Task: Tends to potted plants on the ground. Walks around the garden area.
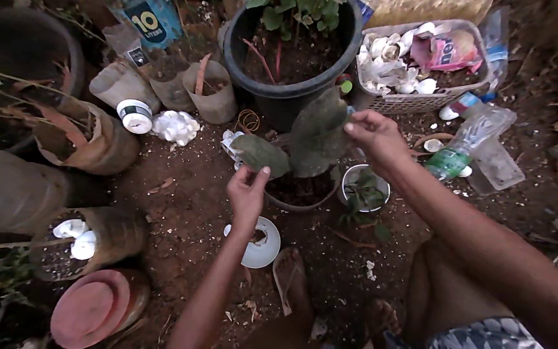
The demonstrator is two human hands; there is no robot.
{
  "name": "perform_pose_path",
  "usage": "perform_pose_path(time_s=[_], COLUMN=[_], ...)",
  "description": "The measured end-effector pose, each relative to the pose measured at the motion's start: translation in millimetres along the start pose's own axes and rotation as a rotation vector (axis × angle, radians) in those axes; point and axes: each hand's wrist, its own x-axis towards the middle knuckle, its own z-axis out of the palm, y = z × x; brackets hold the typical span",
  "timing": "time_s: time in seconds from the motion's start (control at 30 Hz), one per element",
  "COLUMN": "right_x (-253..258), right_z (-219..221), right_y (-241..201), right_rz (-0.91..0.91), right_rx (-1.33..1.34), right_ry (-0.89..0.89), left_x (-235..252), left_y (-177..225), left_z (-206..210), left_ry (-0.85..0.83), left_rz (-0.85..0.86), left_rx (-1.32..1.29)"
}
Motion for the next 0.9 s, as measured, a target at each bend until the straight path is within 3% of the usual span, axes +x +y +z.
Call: perform_pose_path(time_s=[0.23, 0.37, 0.53, 0.7, 0.9], right_x=[11, -5, -8, -1, 2], right_z=[14, 21, 8, 6, 16], right_y=[3, 8, -21, -16, -11], right_rz=[0.148, 0.23, 0.063, 0.117, 0.132], right_rx=[0.378, 0.371, 0.174, 0.304, 0.321], right_ry=[-0.039, -0.048, 0.002, 0.004, 0.069], left_x=[2, 4, 1, 22, 26], left_y=[22, 28, 43, 44, 35], left_z=[10, 14, 9, 16, 6], left_ry=[-0.022, -0.073, -0.106, -0.065, -0.036], left_rz=[-0.087, -0.064, -0.001, 0.117, 0.058], left_rx=[-0.149, -0.1, -0.085, -0.025, -0.025])
